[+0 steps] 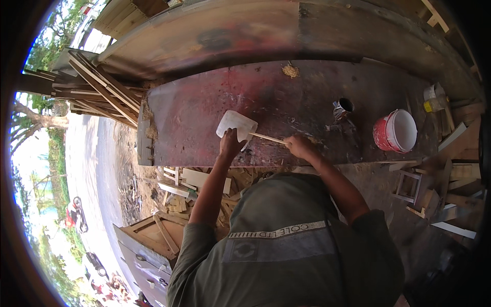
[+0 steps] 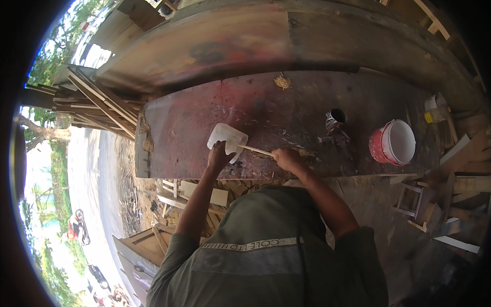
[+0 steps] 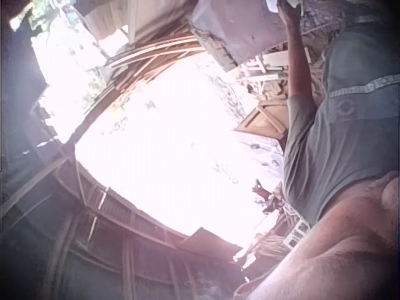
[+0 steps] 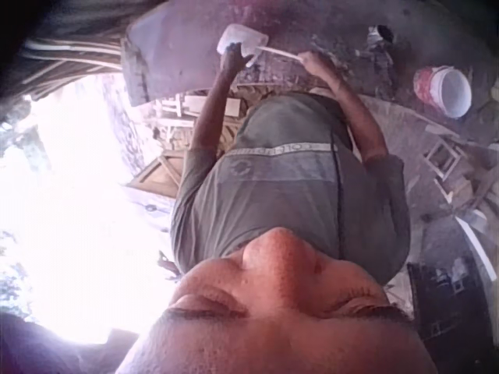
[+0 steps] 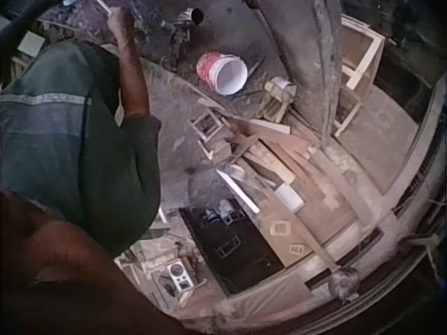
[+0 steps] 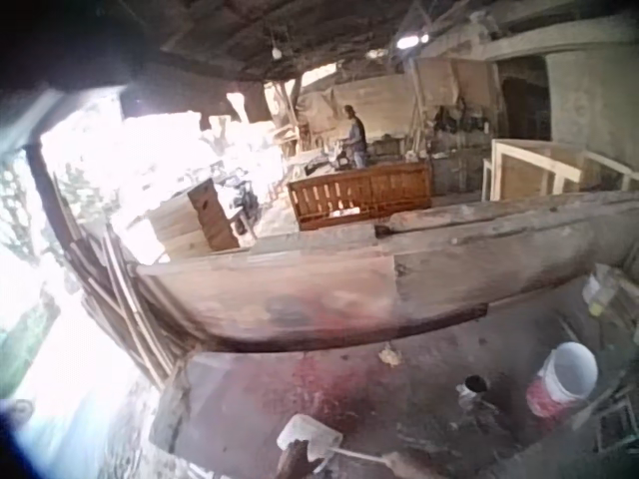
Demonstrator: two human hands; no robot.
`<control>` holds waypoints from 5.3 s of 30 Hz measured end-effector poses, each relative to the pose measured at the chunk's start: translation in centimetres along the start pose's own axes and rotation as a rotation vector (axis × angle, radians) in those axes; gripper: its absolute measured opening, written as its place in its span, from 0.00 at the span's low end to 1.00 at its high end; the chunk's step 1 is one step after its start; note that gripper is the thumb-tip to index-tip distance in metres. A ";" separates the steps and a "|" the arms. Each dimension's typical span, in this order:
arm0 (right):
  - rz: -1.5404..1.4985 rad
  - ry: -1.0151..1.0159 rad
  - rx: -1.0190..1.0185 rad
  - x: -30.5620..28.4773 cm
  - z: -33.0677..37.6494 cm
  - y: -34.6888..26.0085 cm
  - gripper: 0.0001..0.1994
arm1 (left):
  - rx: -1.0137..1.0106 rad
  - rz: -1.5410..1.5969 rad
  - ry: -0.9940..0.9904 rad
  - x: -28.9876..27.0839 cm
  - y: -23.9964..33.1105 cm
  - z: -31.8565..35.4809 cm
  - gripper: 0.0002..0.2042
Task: The person stirs a substance in a plastic container with a stick, then stirs a separate bucket of yellow liquid with a brush, and finally wipes the first container with a cloth.
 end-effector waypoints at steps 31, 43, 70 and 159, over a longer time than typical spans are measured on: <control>-0.125 0.273 -0.101 5.5 0.0 5.7 0.13 | -0.188 -0.099 -0.014 -0.6 1.1 -2.5 0.17; -0.328 0.234 -0.056 -3.9 6.9 4.8 0.15 | -0.293 -0.155 0.167 -4.2 -3.1 -3.0 0.11; 0.002 0.368 0.053 2.2 -2.5 13.0 0.23 | -0.862 0.852 0.840 -0.8 -9.5 16.9 0.26; -0.223 -0.888 -0.741 7.0 8.6 -18.4 0.12 | -0.695 0.873 0.499 -2.7 12.5 21.7 0.26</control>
Point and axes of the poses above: each hand's wrist, its own z-axis away from the middle knuckle, its own x-axis out of the palm, y = z × x, the point moved 2 cm from there along -z, towards the middle knuckle, and after that the axes turned 13 degrees about x, right-handed, at the moved point
